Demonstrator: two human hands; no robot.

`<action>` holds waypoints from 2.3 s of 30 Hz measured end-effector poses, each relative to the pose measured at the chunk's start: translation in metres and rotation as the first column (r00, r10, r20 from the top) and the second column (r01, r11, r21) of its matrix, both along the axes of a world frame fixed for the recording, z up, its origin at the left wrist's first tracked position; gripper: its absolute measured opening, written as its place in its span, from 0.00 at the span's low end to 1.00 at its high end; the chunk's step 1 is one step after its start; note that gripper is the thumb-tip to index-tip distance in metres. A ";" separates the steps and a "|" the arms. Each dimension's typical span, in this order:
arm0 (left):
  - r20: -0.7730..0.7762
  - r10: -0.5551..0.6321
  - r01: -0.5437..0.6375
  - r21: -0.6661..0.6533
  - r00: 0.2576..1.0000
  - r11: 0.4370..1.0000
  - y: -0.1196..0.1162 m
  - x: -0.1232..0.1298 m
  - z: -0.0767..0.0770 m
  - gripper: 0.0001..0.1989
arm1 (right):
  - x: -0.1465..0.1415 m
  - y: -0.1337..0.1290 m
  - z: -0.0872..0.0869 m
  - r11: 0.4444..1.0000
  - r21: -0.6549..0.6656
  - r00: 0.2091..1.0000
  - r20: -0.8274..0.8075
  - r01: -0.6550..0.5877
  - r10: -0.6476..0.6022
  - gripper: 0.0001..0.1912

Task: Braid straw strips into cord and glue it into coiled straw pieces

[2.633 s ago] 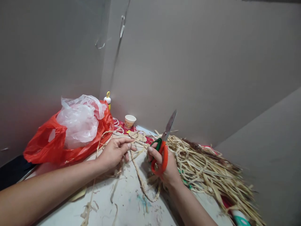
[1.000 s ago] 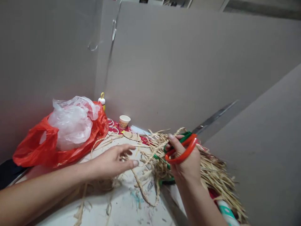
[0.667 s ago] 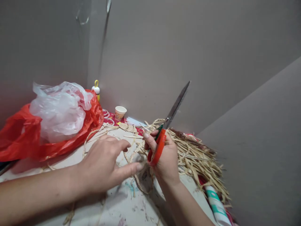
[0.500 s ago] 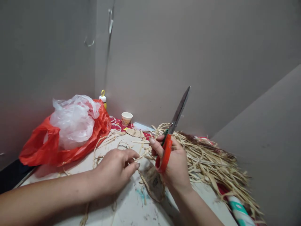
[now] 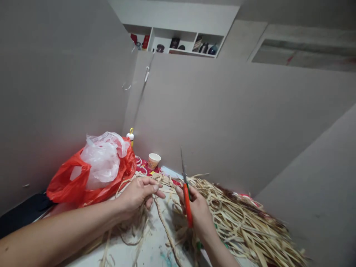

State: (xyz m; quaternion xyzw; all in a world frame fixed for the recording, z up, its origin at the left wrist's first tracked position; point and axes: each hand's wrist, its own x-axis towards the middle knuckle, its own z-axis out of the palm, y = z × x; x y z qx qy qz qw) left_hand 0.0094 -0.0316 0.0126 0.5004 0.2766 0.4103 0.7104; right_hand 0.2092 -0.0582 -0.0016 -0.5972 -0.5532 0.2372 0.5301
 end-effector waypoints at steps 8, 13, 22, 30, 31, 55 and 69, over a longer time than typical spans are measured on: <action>0.017 0.273 -0.273 0.024 0.962 0.962 0.047 -0.015 -0.018 0.10 | 0.018 0.005 -0.020 0.994 -0.101 0.687 0.719 -0.040 0.101 0.14; 0.004 0.275 -0.275 0.044 0.962 0.961 0.054 -0.019 -0.023 0.11 | 0.018 0.003 -0.020 0.990 -0.139 0.483 0.867 0.005 0.120 0.10; -0.074 0.250 -0.244 0.079 0.965 0.967 0.042 -0.015 -0.014 0.09 | 0.018 0.000 -0.019 0.994 0.090 0.354 0.929 0.070 -0.109 0.18; -0.084 0.189 -0.181 0.088 0.978 0.980 0.044 -0.014 -0.019 0.11 | 0.023 0.004 -0.025 0.989 0.138 0.325 0.934 0.058 -0.150 0.21; -0.089 0.188 -0.180 0.094 0.978 0.979 0.044 -0.014 -0.020 0.11 | 0.024 0.004 -0.025 0.989 0.140 0.316 0.937 0.056 -0.151 0.21; -0.036 0.173 -0.172 0.046 0.984 0.984 0.046 -0.015 -0.015 0.07 | 0.030 0.002 -0.027 0.980 0.186 0.268 0.943 0.072 -0.198 0.27; 0.018 0.094 -0.094 -0.006 0.995 0.996 0.045 -0.013 -0.016 0.10 | 0.013 0.002 -0.015 0.986 0.043 0.857 0.490 0.163 -0.163 0.24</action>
